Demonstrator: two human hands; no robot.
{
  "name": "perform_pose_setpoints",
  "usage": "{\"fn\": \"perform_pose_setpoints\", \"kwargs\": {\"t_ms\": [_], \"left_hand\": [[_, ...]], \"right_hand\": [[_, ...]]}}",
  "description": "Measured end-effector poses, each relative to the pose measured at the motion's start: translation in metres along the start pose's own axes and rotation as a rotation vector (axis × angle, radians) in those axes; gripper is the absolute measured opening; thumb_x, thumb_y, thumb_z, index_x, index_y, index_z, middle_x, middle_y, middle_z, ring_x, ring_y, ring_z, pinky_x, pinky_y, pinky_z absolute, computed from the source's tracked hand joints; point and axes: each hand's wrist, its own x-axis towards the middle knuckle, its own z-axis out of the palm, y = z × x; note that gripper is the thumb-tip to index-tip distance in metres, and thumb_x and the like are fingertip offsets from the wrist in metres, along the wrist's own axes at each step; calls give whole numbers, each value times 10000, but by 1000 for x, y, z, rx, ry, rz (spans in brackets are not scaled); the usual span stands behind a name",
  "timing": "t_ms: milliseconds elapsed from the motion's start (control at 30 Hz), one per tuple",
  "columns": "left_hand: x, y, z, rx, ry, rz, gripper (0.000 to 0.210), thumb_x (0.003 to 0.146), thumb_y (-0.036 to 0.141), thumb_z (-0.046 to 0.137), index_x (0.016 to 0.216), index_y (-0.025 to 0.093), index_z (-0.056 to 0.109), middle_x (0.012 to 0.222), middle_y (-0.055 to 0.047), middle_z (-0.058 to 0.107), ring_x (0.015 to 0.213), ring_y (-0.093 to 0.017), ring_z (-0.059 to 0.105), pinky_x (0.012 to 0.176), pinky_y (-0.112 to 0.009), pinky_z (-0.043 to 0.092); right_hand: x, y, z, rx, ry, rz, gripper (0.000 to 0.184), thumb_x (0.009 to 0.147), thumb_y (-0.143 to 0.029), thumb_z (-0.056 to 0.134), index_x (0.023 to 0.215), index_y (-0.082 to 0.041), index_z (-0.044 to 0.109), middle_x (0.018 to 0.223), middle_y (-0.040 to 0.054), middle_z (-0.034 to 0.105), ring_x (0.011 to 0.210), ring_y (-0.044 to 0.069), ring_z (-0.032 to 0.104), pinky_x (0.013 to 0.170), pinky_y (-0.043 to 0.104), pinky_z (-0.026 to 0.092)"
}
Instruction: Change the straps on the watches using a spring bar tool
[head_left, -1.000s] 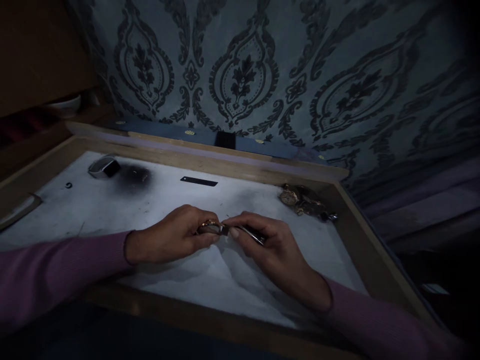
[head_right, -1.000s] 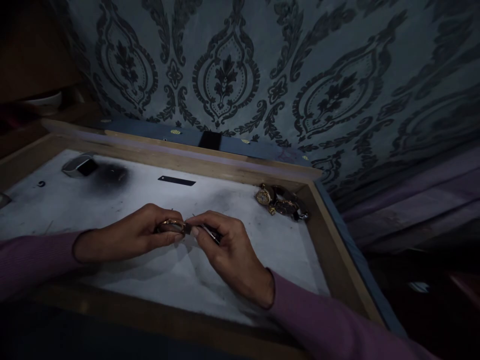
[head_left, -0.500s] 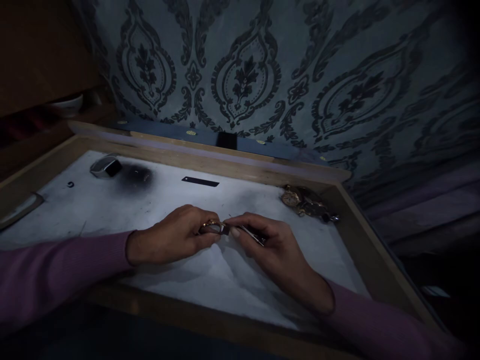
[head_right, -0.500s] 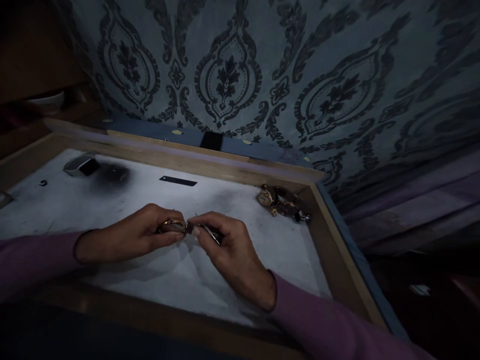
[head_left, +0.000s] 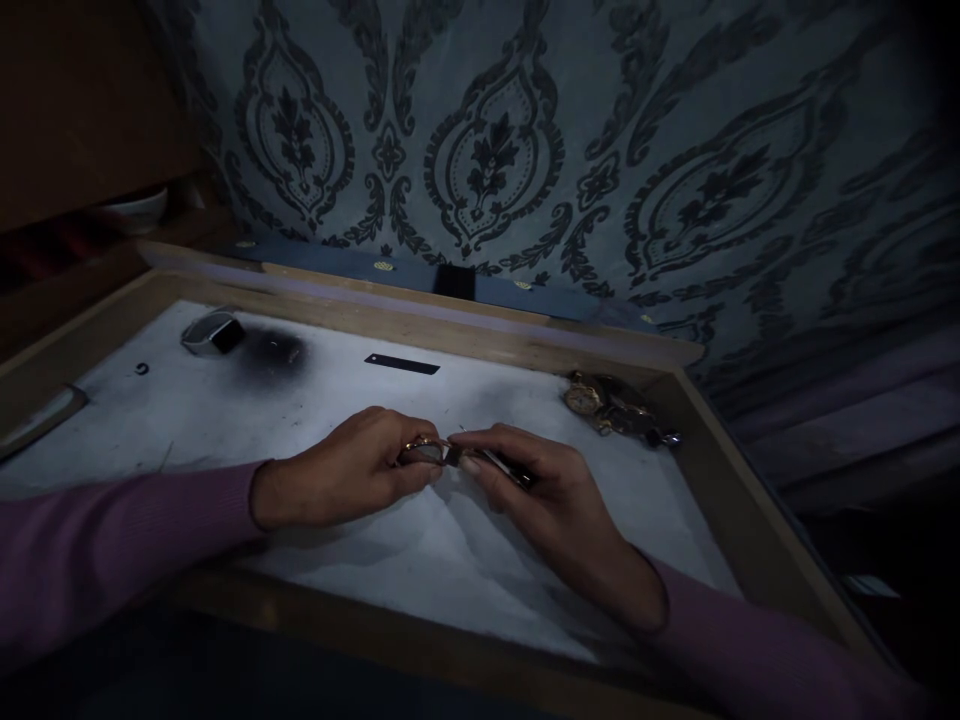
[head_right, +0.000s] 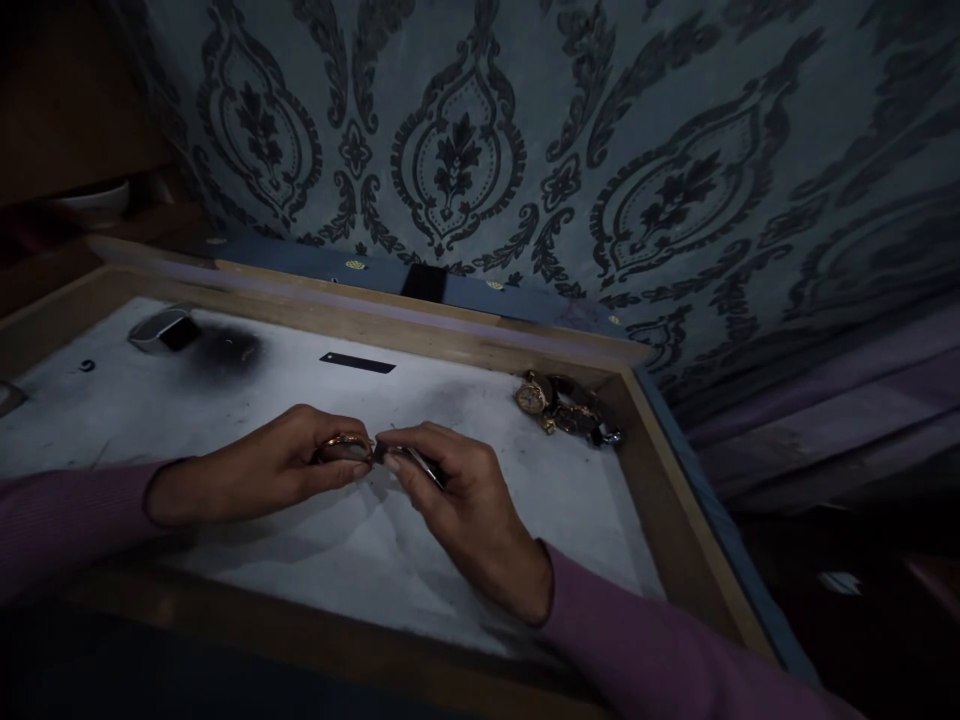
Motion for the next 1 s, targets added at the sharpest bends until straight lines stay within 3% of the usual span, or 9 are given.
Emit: {"fn": "perform_pose_setpoints", "kwargs": {"t_ms": [267, 400, 600, 1000], "left_hand": [[-1, 3, 1, 23, -36, -8, 134, 853, 174, 500, 749, 139, 577, 580, 59, 439, 527, -75, 407, 505, -197, 290], [-1, 3, 1, 29, -41, 13, 135, 853, 174, 500, 737, 145, 563, 584, 61, 438, 528, -73, 406, 507, -195, 289], [0, 4, 0, 56, -50, -2, 141, 856, 185, 500, 730, 152, 554, 577, 63, 426, 522, -73, 399, 500, -195, 279], [-2, 7, 0, 57, -68, 2, 130, 852, 199, 504, 745, 153, 561, 581, 57, 430, 525, -78, 401, 497, -196, 277]], "right_hand": [[-1, -1, 2, -15, 6, 36, 122, 852, -172, 606, 855, -187, 727, 697, 18, 696, 620, 138, 624, 554, 238, 485], [-1, -3, 4, 63, 6, 109, 101, 843, -178, 609, 829, -173, 709, 599, -16, 620, 516, 105, 546, 471, 208, 430], [-2, 0, 5, 221, -12, 238, 105, 844, -223, 614, 848, -167, 703, 634, -14, 625, 454, 70, 474, 414, 182, 388], [1, -3, 5, 261, 0, 333, 135, 809, -279, 640, 821, -162, 705, 586, -13, 580, 448, 82, 459, 407, 197, 387]]}}
